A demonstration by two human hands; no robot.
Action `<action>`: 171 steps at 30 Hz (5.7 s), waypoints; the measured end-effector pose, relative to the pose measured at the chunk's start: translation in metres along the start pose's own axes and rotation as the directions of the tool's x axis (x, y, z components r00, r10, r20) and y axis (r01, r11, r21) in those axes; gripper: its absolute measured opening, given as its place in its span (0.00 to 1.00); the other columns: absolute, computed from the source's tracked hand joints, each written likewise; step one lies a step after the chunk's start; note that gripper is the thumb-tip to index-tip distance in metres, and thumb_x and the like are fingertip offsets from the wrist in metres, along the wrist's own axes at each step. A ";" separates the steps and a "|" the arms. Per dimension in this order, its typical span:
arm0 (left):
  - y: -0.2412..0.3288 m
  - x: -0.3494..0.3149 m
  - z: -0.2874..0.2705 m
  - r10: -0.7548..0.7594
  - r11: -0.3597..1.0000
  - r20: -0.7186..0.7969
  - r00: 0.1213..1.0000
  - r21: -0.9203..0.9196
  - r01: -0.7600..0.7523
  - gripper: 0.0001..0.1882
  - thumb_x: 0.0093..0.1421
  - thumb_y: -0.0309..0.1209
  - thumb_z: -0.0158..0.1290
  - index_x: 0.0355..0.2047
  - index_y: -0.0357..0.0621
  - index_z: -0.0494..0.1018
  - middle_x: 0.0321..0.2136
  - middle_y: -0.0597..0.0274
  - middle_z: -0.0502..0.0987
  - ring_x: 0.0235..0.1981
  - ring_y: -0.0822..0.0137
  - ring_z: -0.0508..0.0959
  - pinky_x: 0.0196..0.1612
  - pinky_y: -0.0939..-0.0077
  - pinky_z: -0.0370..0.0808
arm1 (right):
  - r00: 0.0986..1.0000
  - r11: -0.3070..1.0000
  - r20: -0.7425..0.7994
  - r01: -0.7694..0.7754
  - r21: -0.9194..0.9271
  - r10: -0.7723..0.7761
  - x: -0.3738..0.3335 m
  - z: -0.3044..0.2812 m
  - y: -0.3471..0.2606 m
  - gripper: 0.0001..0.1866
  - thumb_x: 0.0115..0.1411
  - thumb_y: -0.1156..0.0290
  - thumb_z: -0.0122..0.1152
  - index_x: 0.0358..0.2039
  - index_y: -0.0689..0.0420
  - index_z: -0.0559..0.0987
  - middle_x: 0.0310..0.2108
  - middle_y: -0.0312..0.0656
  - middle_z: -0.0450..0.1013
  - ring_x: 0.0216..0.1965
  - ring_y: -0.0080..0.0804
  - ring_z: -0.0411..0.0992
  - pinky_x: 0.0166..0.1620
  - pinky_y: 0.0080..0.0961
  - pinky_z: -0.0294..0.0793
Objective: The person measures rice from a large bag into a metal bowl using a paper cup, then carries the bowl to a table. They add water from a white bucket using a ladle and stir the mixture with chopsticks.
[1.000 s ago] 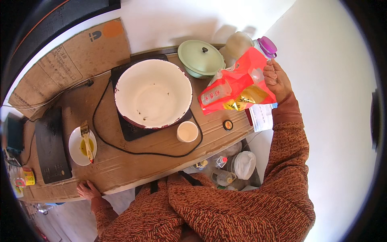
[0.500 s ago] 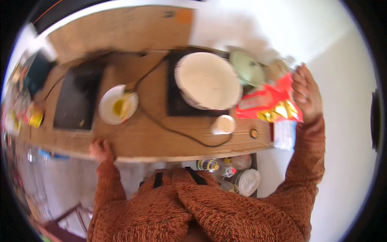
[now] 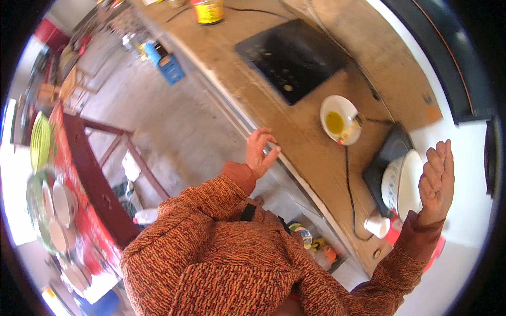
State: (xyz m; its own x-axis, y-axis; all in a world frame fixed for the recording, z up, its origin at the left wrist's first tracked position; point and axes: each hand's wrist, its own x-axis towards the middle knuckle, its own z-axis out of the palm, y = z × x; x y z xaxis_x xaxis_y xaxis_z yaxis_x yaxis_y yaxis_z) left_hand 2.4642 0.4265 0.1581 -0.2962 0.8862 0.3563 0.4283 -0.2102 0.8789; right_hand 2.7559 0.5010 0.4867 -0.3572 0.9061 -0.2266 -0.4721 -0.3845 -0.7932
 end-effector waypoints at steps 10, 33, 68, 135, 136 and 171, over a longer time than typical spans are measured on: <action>0.000 -0.084 -0.142 -0.173 0.883 -0.231 0.958 0.394 0.254 0.13 0.45 0.31 0.58 0.31 0.46 0.69 0.46 0.54 0.66 0.47 0.51 0.64 0.49 0.58 0.61 | 0.967 0.960 0.122 -0.196 -0.201 0.223 0.105 0.092 0.059 0.15 0.67 0.57 0.32 0.26 0.50 0.60 0.13 0.31 0.54 0.05 0.15 0.49 0.03 0.13 0.45; -0.091 -0.118 -0.400 -0.262 0.761 -0.823 0.504 0.145 0.632 0.07 0.46 0.31 0.56 0.26 0.44 0.71 0.39 0.54 0.70 0.44 0.53 0.66 0.48 0.61 0.60 | 0.605 0.846 0.591 -0.403 -0.351 0.533 0.249 0.482 0.279 0.15 0.66 0.58 0.36 0.25 0.51 0.62 0.15 0.31 0.57 0.07 0.15 0.51 0.05 0.12 0.48; -0.310 0.123 -0.713 -0.452 0.711 -0.832 0.321 -0.120 0.693 0.07 0.46 0.26 0.55 0.27 0.43 0.70 0.29 0.57 0.72 0.36 0.54 0.70 0.41 0.64 0.64 | 0.259 0.674 0.633 -0.433 -0.599 0.729 0.609 0.925 0.544 0.13 0.64 0.57 0.42 0.26 0.49 0.65 0.15 0.29 0.58 0.08 0.15 0.51 0.07 0.12 0.46; -0.924 0.618 -1.568 -0.637 0.312 -0.756 0.151 -0.074 0.947 0.07 0.46 0.27 0.52 0.28 0.43 0.71 0.23 0.55 0.75 0.27 0.57 0.76 0.33 0.64 0.72 | 0.527 0.775 0.606 -0.575 -0.262 0.596 1.439 1.662 0.993 0.13 0.63 0.57 0.46 0.25 0.48 0.67 0.14 0.27 0.58 0.09 0.14 0.53 0.08 0.11 0.48; -0.943 0.604 -1.578 -0.680 0.245 -0.723 0.119 -0.071 0.967 0.07 0.46 0.28 0.53 0.28 0.44 0.72 0.23 0.55 0.76 0.27 0.58 0.77 0.32 0.63 0.73 | 0.569 0.788 0.573 -0.562 -0.254 0.590 1.447 1.670 0.998 0.12 0.63 0.57 0.46 0.26 0.48 0.67 0.14 0.27 0.58 0.09 0.14 0.54 0.08 0.11 0.49; -1.319 0.891 -1.975 -0.973 0.092 -0.179 0.143 0.267 0.959 0.07 0.48 0.30 0.53 0.29 0.47 0.74 0.24 0.60 0.77 0.26 0.68 0.76 0.31 0.74 0.73 | 0.950 0.947 0.040 -0.311 0.081 0.308 1.812 1.807 1.161 0.12 0.63 0.58 0.44 0.26 0.49 0.64 0.15 0.28 0.57 0.11 0.15 0.53 0.11 0.13 0.49</action>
State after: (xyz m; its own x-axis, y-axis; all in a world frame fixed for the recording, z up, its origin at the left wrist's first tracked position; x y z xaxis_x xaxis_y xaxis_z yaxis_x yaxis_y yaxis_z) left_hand -0.0504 0.6778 -0.0568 -0.6118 0.2575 -0.7479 -0.0169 0.9411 0.3378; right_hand 0.1044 1.3783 0.1765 -0.5175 0.7356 -0.4371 -0.4012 -0.6598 -0.6354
